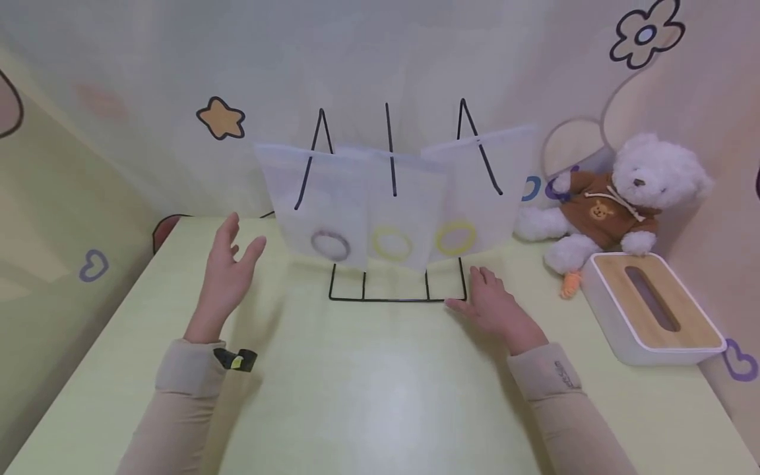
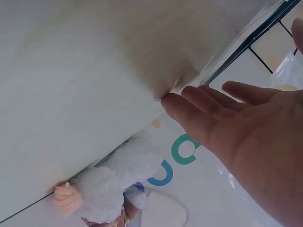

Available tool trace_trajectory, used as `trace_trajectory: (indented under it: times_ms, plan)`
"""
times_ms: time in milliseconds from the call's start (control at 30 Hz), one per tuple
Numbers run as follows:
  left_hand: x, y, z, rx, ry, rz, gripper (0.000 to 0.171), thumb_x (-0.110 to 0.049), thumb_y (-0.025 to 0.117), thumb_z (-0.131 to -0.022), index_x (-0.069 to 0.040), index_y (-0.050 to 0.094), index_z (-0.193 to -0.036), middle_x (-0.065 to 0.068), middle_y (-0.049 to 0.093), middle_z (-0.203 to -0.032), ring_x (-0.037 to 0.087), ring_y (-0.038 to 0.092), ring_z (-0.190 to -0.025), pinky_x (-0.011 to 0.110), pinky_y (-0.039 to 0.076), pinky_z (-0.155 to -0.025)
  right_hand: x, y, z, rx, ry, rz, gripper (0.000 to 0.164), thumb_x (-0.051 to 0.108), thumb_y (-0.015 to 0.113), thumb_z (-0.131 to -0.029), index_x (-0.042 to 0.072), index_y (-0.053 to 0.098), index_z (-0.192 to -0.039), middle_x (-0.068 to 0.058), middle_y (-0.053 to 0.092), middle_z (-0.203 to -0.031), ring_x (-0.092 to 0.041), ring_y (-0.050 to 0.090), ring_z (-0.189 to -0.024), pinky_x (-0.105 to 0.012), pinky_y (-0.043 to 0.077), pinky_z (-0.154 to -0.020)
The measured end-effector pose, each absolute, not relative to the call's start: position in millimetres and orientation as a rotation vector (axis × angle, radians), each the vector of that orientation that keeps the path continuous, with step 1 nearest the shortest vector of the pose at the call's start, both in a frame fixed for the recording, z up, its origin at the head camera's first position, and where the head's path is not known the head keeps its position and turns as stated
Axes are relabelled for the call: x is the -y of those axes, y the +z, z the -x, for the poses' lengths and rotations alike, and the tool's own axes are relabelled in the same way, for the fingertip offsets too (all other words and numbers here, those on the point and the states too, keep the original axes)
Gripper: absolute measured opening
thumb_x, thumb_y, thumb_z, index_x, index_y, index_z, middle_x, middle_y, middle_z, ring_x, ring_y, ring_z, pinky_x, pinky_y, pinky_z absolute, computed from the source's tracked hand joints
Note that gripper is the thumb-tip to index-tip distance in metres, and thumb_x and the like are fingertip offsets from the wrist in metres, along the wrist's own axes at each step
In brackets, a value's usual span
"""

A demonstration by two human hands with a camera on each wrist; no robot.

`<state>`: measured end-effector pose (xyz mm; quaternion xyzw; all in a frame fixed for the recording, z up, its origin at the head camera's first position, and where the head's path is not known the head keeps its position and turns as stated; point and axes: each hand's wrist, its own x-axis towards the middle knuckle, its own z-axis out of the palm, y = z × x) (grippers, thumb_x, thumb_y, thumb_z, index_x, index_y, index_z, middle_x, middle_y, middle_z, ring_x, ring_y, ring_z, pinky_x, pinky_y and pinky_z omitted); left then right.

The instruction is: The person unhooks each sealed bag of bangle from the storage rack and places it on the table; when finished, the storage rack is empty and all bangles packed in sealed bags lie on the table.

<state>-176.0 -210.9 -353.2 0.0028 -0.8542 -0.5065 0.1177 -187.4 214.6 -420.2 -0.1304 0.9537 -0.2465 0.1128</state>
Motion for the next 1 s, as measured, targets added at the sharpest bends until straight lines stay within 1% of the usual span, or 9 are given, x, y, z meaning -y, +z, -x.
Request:
trace_trajectory:
  times_ms: [100, 233, 467, 600, 733, 1000]
  plan:
    - [209, -352, 177, 2.471, -1.531, 0.005, 0.078, -0.045, 0.053, -0.098, -0.012, 0.013, -0.156, 0.009, 0.016, -0.16, 0.028, 0.018, -0.145, 0.048, 0.021, -0.115, -216, -424, 186, -2.771, -0.766, 0.365, 0.092, 0.047, 0.054, -0.097, -0.019, 0.011, -0.146, -0.041, 0.013, -0.148, -0.058, 0.014, -0.135, -0.067, 0.02, -0.107]
    - [208, -352, 178, 2.446, -1.569, 0.019, 0.077, -0.042, 0.054, -0.098, -0.011, 0.014, -0.156, 0.007, 0.017, -0.16, 0.023, 0.016, -0.146, 0.044, 0.021, -0.116, -216, -427, 186, -2.774, -0.766, 0.35, 0.093, 0.045, 0.056, -0.097, -0.02, 0.011, -0.145, -0.043, 0.014, -0.147, -0.059, 0.016, -0.133, -0.068, 0.02, -0.106]
    - [211, -351, 181, 2.379, -1.59, 0.039, 0.074, -0.038, 0.054, -0.099, -0.01, 0.016, -0.155, 0.006, 0.019, -0.16, 0.02, 0.018, -0.146, 0.042, 0.024, -0.115, -216, -424, 189, -2.754, -0.773, 0.387, 0.094, 0.042, 0.059, -0.096, -0.023, 0.011, -0.143, -0.045, 0.016, -0.145, -0.059, 0.018, -0.133, -0.066, 0.022, -0.107]
    - [211, -350, 183, 2.348, -1.6, 0.063, 0.073, -0.034, 0.055, -0.099, -0.008, 0.016, -0.155, 0.005, 0.019, -0.16, 0.018, 0.018, -0.146, 0.04, 0.023, -0.116, -217, -424, 191, -2.743, -0.797, 0.396, 0.091, 0.039, 0.061, -0.096, -0.024, 0.014, -0.142, -0.045, 0.019, -0.145, -0.058, 0.02, -0.134, -0.064, 0.022, -0.109]
    - [209, -351, 186, 2.344, -1.605, 0.067, 0.073, -0.033, 0.056, -0.099, -0.007, 0.017, -0.155, 0.006, 0.019, -0.16, 0.018, 0.018, -0.146, 0.04, 0.023, -0.116, -217, -423, 190, -2.751, -0.786, 0.411, 0.089, 0.039, 0.061, -0.096, -0.024, 0.017, -0.141, -0.044, 0.02, -0.145, -0.057, 0.02, -0.134, -0.063, 0.022, -0.109]
    - [200, -350, 193, 2.339, -1.646, 0.08, 0.072, -0.033, 0.055, -0.099, -0.009, 0.017, -0.155, 0.006, 0.019, -0.16, 0.019, 0.018, -0.146, 0.041, 0.022, -0.116, -216, -424, 190, -2.762, -0.74, 0.424, 0.088, 0.039, 0.059, -0.096, -0.026, 0.018, -0.14, -0.045, 0.016, -0.146, -0.059, 0.017, -0.135, -0.065, 0.019, -0.109]
